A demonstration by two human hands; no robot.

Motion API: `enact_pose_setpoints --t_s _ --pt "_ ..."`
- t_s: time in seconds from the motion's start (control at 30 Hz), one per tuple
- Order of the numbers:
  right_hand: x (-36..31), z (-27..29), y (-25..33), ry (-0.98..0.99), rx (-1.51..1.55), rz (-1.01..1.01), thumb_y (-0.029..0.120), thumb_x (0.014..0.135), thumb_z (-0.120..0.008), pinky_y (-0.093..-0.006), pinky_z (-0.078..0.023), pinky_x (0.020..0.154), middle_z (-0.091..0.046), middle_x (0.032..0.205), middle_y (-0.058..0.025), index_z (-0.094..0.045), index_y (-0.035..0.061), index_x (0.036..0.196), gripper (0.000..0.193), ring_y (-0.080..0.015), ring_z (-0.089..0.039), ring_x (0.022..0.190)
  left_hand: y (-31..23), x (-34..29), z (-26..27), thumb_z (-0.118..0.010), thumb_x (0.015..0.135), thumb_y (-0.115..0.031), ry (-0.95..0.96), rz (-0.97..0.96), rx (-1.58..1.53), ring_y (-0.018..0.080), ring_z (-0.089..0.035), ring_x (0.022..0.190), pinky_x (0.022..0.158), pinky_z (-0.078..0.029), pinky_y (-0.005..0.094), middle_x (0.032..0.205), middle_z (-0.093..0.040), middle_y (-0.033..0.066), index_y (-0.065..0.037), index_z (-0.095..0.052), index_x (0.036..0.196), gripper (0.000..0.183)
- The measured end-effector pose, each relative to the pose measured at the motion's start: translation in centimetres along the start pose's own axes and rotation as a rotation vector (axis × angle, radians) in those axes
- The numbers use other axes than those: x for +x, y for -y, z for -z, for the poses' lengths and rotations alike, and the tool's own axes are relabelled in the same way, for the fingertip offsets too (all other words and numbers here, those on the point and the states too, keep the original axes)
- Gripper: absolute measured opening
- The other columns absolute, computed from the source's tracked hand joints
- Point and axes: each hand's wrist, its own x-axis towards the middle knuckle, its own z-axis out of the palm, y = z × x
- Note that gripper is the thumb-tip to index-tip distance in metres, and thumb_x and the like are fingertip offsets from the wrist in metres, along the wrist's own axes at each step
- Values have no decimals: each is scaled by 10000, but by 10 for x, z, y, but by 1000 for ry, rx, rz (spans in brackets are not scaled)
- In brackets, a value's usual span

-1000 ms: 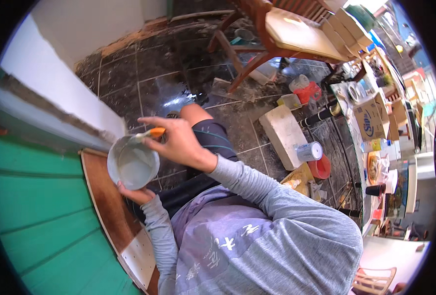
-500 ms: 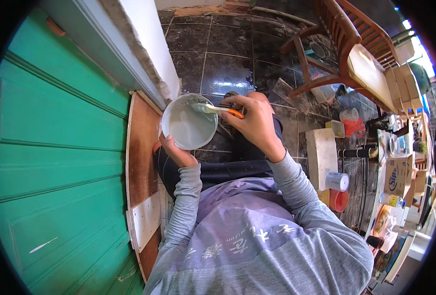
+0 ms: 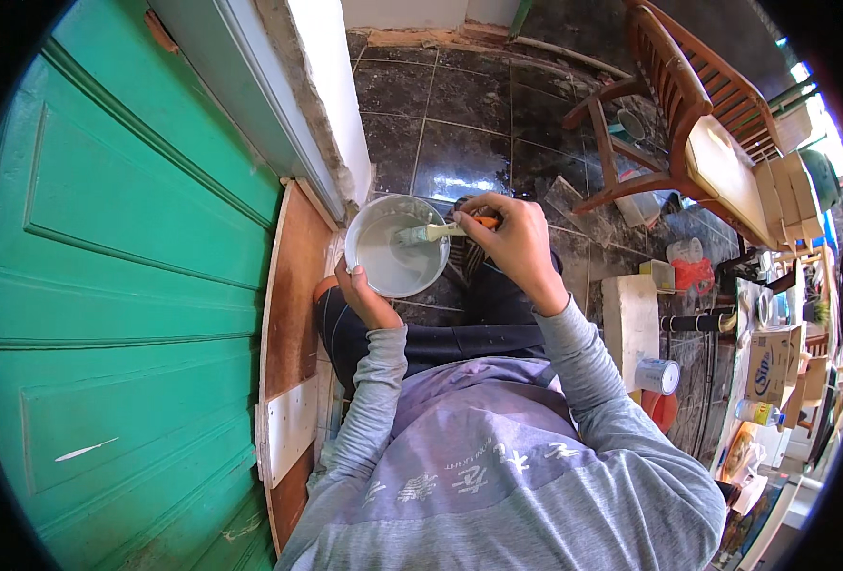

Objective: The person paints a door frame with white paint using a paintbrush.

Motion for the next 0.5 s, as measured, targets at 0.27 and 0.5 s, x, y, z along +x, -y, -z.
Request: enact_pose_setpoints --t_s 0.27,0.5 --pt "-11 7 1 -140 -97 15 270 757 -786 -301 -490 567 -672 672 -70 -736 79 843 215 -192 -637 586 28 9 9 -463 892 -350 71 -24 13 264 -555 1100 943 -454 388 1204 -533 168 18 -472 1265 524" --pt "-19 49 -54 -400 177 -244 312 802 -762 -286 -482 560 -678 689 -121 -718 7 823 309 -199 -656 604 3 8 -8 -446 903 -487 -61 225 38 302 -560 1167 947 -475 433 1298 -542 162 -35 -462 1338 627"
